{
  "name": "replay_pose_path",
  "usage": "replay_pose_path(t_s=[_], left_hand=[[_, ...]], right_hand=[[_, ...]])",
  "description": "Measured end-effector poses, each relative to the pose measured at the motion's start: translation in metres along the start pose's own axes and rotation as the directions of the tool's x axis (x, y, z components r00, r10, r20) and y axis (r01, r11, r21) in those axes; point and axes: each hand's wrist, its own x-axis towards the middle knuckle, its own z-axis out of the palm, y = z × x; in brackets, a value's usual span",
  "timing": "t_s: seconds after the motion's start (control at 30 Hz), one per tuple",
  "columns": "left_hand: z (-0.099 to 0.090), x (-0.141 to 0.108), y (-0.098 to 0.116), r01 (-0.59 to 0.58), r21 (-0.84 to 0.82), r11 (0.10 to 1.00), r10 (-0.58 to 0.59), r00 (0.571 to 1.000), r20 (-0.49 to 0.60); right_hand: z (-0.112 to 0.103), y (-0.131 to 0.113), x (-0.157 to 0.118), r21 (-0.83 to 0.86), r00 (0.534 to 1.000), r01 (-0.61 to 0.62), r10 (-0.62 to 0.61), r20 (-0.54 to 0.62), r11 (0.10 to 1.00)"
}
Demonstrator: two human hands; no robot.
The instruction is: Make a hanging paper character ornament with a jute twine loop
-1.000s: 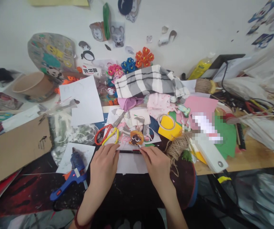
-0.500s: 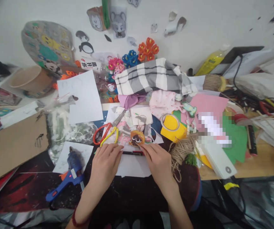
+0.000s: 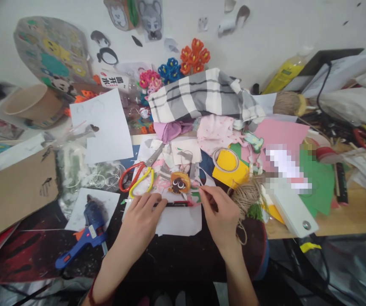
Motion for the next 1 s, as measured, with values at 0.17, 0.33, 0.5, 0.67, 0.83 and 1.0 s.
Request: replay_pose_path(t_s=[0.17, 0.33, 0.5, 0.67, 0.83, 1.0], left_hand=[[-0.004, 0.002, 0.005, -0.006, -0.052, 0.999, 0.002, 0.997, -0.076], [-0.001, 0.008, 0.013, -0.049, -0.053, 0.997, 0.046, 0.997, -0.066], [-0.002, -0.001, 0.021, -0.143, -0.076, 0.987, 0.133, 0.983, -0.129], [-0.001, -0.023, 0.037, -0.25, -0.154, 0.956, 0.221, 0.959, -0.179], [0.004, -0.036, 0.046, -0.285, -0.207, 0.936, 0.241, 0.946, -0.215], [-0.001, -0.029, 0.026, -0.029, -0.176, 0.984, -0.019, 0.963, -0.268]], right_hand=[[0.0, 0.009, -0.004, 0.048, 0.96, -0.155, 0.162, -0.229, 0.987], [0.0, 0.015, -0.007, 0.039, 0.944, -0.098, 0.106, -0.312, 0.994], [-0.001, 0.013, -0.007, -0.037, 0.962, -0.008, -0.002, -0.273, 0.999], [0.001, 0.016, -0.008, -0.022, 0.956, -0.025, 0.018, -0.292, 0.999], [0.003, 0.02, -0.012, -0.015, 0.955, -0.052, 0.045, -0.294, 0.999], [0.004, 0.018, -0.012, -0.03, 0.957, -0.066, 0.055, -0.286, 0.997]])
